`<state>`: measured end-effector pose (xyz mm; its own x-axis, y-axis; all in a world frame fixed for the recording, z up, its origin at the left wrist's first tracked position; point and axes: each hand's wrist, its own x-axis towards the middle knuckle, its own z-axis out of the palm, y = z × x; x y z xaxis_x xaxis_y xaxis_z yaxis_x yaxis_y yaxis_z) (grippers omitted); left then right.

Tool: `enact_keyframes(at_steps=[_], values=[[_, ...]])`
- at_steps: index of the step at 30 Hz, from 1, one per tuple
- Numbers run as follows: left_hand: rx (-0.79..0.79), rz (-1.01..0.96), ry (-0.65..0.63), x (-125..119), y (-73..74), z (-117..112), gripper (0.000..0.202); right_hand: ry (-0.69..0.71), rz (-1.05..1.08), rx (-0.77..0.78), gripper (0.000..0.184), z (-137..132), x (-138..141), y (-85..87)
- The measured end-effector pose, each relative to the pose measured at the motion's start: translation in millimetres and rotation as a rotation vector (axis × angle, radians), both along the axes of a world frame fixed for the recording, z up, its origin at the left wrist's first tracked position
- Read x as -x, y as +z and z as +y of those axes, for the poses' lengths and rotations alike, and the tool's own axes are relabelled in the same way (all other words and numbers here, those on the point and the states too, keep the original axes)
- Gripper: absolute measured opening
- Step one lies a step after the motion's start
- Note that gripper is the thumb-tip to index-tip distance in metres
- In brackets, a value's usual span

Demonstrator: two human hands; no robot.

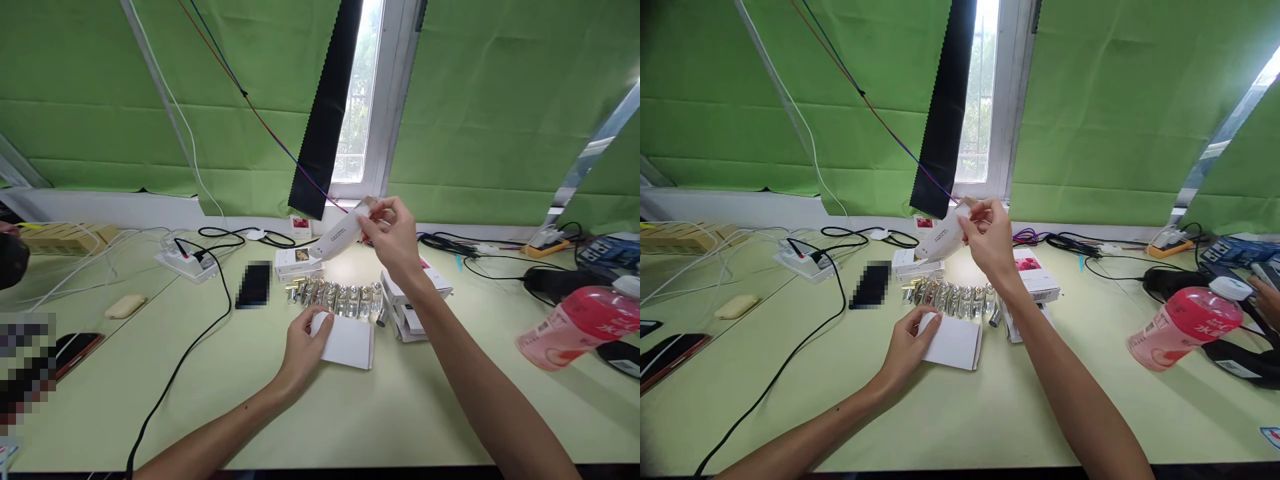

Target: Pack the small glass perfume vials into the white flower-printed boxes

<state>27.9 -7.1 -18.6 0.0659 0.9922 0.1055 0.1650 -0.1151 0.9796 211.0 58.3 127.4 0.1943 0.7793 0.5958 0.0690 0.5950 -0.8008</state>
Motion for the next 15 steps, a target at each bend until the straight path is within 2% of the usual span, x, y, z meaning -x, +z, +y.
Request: enact_keyframes(at_steps=[5,8,11,15], values=[[-0.021,0.084,0.028,0,-0.9,-1,0.032,0.136,0.188,-0.025,0.04,-21,-9,-6.8],[-0.044,0.201,0.066,0,0.5,0,0.029,0.231,0.289,0.022,0.043,-32,-11,-14.5],[-0.096,0.301,0.099,1,3.7,0,0.03,0.311,0.382,0.095,0.043,-41,-11,-27.3],[-0.174,0.284,0.079,3,1.7,2,0.039,0.397,0.564,0.172,0.044,-47,-8,-51.1]])
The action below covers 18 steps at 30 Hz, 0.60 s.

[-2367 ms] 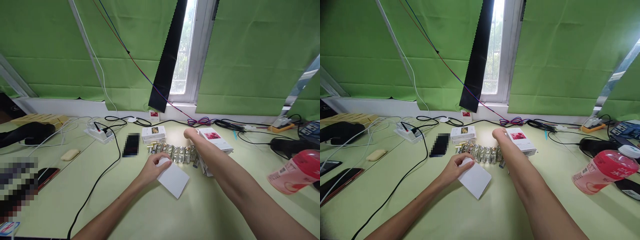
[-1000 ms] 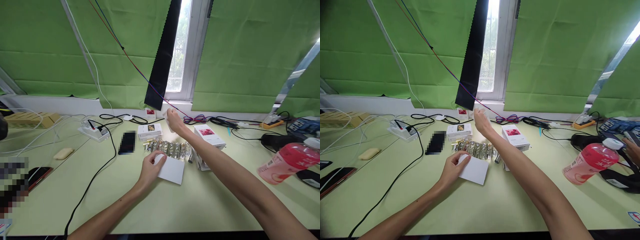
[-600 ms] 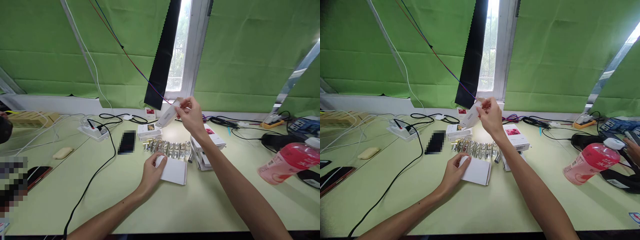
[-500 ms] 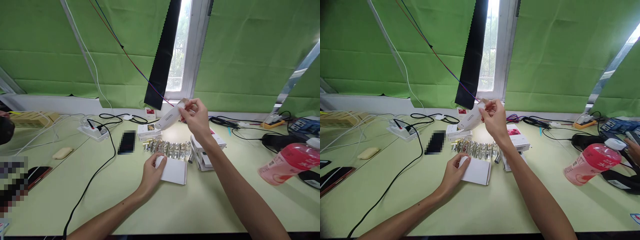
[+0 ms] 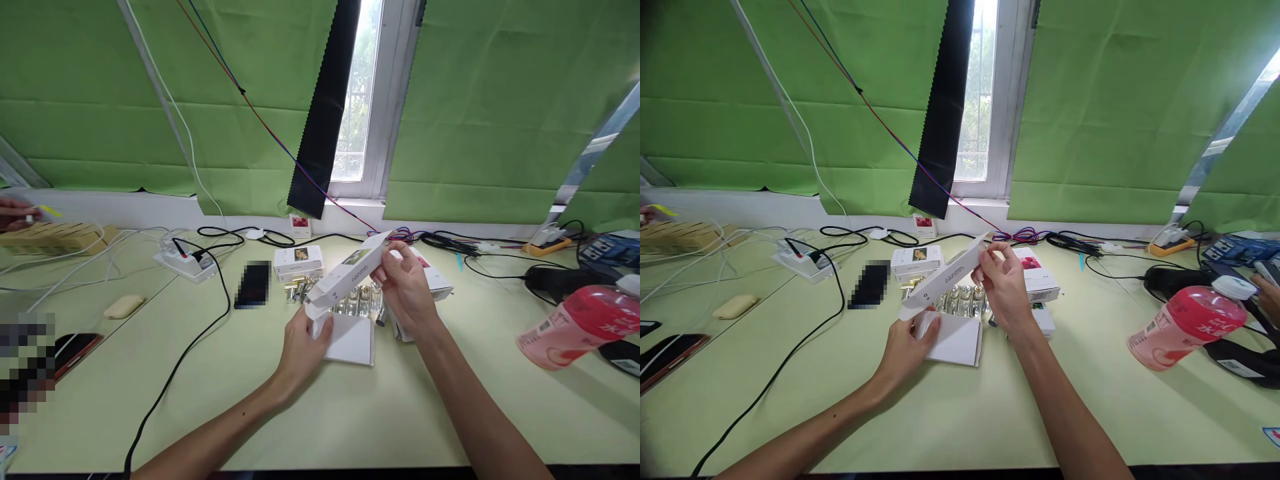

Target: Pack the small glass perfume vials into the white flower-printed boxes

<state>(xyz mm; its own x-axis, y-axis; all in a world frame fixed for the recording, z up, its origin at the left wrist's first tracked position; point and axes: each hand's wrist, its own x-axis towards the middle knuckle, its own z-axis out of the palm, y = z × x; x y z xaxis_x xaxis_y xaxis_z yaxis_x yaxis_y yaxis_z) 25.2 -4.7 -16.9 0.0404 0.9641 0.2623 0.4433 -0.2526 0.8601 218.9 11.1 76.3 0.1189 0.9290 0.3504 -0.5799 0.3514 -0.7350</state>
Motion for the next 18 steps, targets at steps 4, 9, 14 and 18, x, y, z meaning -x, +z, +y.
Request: enact_keyframes(at_steps=[4,9,14,18], values=[[-0.153,0.065,-0.023,4,-7.1,3,0.039,0.055,0.107,0.076,0.041,-3,2,-22.5],[-0.35,0.138,0.036,8,0.1,5,0.032,0.081,0.142,0.123,0.04,-5,0,-38.2],[-0.379,-0.008,-0.061,11,14.4,3,0.023,0.139,0.182,0.138,0.04,-6,0,-42.5],[-0.236,-0.251,-0.188,12,21.7,0,0.027,0.185,0.234,0.165,0.042,-5,1,-45.9]])
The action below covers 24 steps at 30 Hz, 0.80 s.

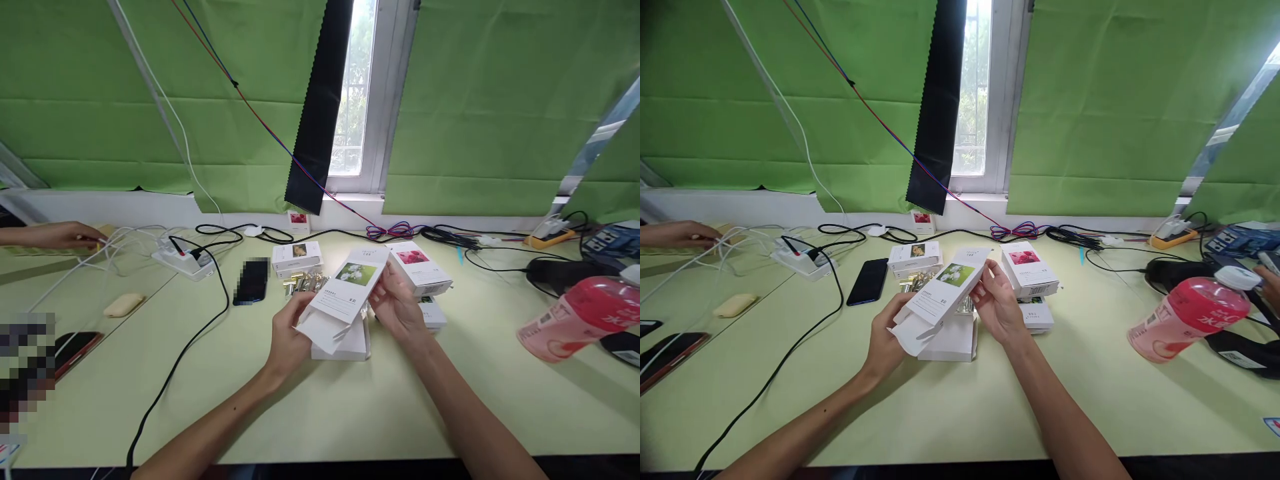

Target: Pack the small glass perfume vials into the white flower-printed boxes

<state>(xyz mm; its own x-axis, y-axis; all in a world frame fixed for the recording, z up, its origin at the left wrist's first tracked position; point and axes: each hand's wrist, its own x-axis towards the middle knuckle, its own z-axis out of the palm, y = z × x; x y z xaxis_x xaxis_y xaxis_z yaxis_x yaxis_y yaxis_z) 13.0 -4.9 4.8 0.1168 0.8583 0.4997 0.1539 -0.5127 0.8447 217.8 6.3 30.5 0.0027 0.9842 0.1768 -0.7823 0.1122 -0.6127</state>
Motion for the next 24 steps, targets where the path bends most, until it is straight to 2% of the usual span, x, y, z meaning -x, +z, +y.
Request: enact_keyframes(at_steps=[3,7,11,14,16,19,22,24], values=[[0.059,-0.075,-0.053,0,0.9,1,0.024,0.009,0.036,0.011,0.042,1,1,-1.7],[0.173,-0.161,-0.11,0,-4.8,5,0.024,0.005,0.028,0.021,0.042,1,1,-1.3],[0.314,-0.239,-0.146,0,-8.1,4,0.033,0.015,0.025,0.031,0.041,2,0,-4.1],[0.368,-0.206,-0.234,1,-6.0,0,0.045,-0.015,-0.006,0.037,0.041,5,-2,-10.8],[0.362,-0.172,-0.291,2,-4.9,-2,0.05,-0.05,-0.052,0.041,0.042,8,-2,-15.3],[0.271,-0.119,-0.384,4,-6.0,-1,0.056,-0.067,-0.086,0.065,0.042,8,0,-18.0],[0.182,-0.063,-0.497,6,-8.3,0,0.062,-0.071,-0.111,0.082,0.045,5,3,-14.6],[0.147,-0.011,-0.529,6,-8.6,0,0.063,-0.078,-0.133,0.103,0.048,2,5,-10.8]])
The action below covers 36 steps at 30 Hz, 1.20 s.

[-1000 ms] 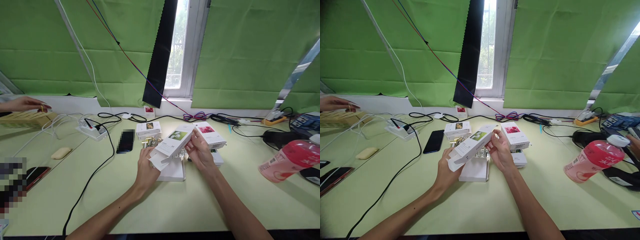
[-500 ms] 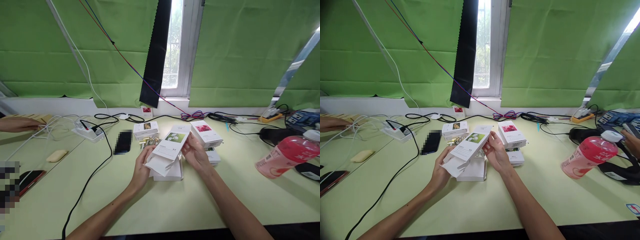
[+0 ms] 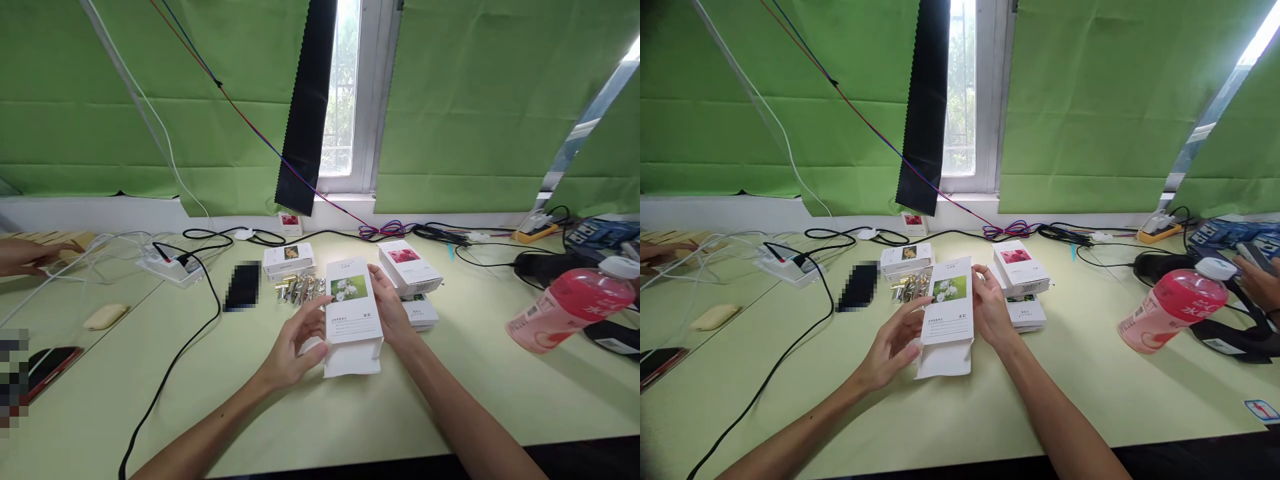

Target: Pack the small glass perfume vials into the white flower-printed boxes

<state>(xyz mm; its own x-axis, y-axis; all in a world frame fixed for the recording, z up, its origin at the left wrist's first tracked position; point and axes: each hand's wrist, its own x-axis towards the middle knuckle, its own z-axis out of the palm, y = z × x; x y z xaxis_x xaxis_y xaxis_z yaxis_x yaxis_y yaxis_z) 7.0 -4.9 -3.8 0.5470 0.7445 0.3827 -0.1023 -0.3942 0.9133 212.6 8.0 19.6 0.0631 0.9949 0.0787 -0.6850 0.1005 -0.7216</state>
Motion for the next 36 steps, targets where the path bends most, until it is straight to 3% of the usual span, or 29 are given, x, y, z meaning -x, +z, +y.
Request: enact_keyframes(at_steps=[8,14,21,28,36], values=[[-0.149,0.14,-0.002,-4,0.6,-5,0.064,-0.112,-0.136,-0.015,0.042,-2,6,-2.3],[-0.115,0.115,0.016,-1,-0.5,-2,0.057,-0.214,-0.231,-0.018,0.036,0,10,-7.3],[0.0,0.048,-0.028,2,3.0,3,0.056,-0.236,-0.265,-0.026,0.032,-1,13,-5.8],[0.085,-0.023,0.008,8,0.6,12,0.055,-0.225,-0.344,-0.116,0.029,-3,17,-13.2],[0.106,-0.12,0.125,12,6.0,20,0.058,-0.186,-0.447,-0.167,0.044,-8,19,-13.9]])
